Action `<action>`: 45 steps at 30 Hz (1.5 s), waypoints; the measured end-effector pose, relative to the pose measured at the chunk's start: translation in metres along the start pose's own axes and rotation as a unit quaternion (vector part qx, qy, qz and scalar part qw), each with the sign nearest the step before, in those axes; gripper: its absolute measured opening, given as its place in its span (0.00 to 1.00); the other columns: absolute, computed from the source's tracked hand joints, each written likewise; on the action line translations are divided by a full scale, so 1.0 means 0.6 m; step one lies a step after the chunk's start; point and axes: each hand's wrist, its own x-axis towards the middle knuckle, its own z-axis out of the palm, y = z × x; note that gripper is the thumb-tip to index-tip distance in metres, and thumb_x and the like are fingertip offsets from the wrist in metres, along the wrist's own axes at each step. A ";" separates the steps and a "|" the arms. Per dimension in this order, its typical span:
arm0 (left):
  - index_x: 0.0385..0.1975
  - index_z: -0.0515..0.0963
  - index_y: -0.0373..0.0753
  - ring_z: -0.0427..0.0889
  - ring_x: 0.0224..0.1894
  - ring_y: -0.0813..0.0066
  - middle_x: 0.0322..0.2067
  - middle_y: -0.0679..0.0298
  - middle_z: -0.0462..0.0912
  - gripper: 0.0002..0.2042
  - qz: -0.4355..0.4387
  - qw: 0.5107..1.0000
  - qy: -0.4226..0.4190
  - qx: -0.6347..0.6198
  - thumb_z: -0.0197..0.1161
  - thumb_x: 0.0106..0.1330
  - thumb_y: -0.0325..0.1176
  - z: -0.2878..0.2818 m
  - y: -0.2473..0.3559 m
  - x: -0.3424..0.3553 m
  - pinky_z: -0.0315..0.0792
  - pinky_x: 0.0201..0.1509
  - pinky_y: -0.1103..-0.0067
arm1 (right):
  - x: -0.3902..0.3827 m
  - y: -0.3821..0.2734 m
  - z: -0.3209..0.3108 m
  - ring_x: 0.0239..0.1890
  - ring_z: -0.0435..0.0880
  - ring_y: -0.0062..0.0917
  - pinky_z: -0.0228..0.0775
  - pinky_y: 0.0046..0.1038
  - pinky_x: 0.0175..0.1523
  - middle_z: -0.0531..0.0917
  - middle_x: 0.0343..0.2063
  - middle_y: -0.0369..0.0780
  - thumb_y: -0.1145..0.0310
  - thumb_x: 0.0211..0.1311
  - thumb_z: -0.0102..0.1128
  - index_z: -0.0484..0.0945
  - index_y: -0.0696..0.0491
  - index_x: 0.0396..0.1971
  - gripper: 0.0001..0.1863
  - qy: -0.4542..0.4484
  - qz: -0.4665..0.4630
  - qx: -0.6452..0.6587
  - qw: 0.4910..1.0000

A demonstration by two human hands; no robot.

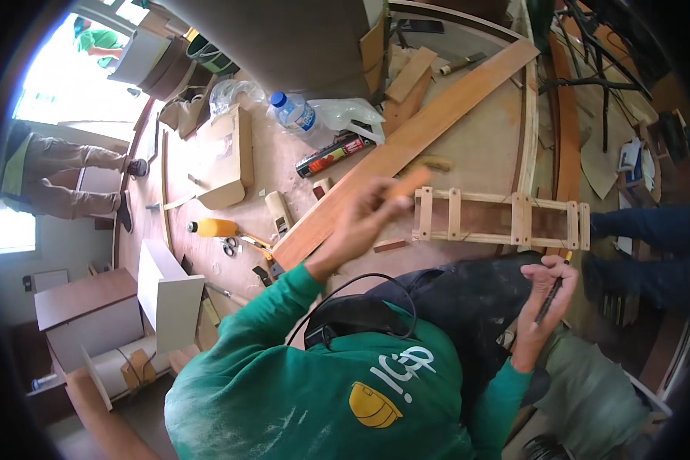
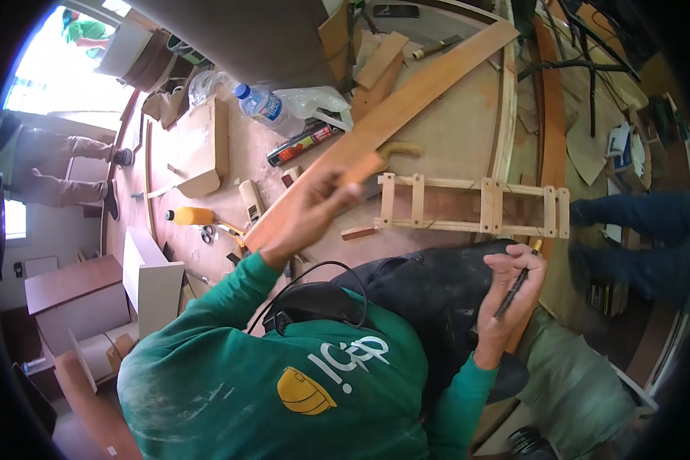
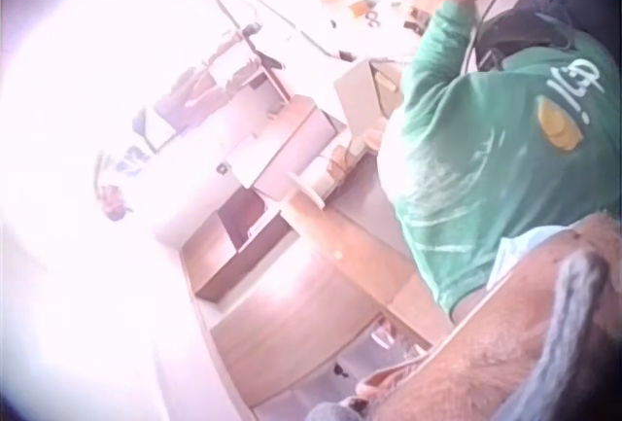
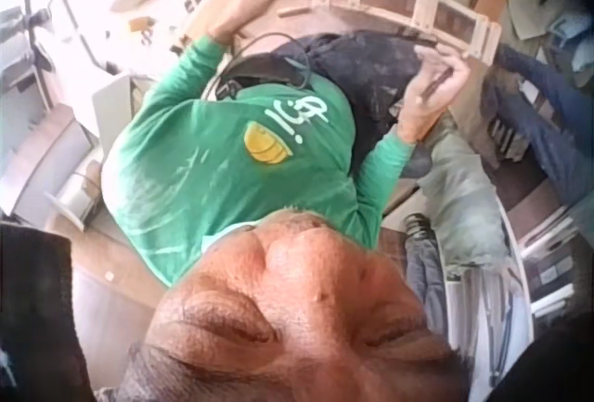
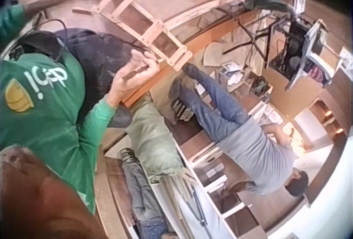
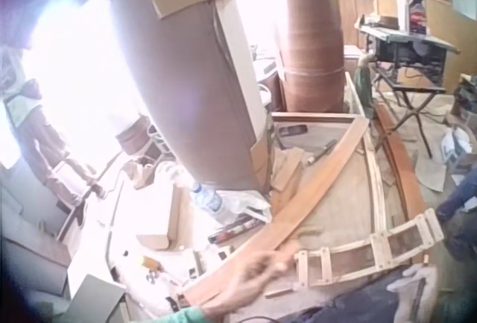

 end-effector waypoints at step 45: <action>0.46 0.75 0.36 0.83 0.44 0.43 0.41 0.50 0.80 0.21 -0.041 0.823 -0.042 0.565 0.69 0.68 0.48 -0.179 -0.077 -0.149 0.78 0.43 0.55 | 0.085 0.038 0.075 0.44 0.79 0.46 0.72 0.41 0.52 0.80 0.43 0.47 0.70 0.69 0.67 0.78 0.56 0.51 0.14 -0.205 -0.119 -0.345 0.908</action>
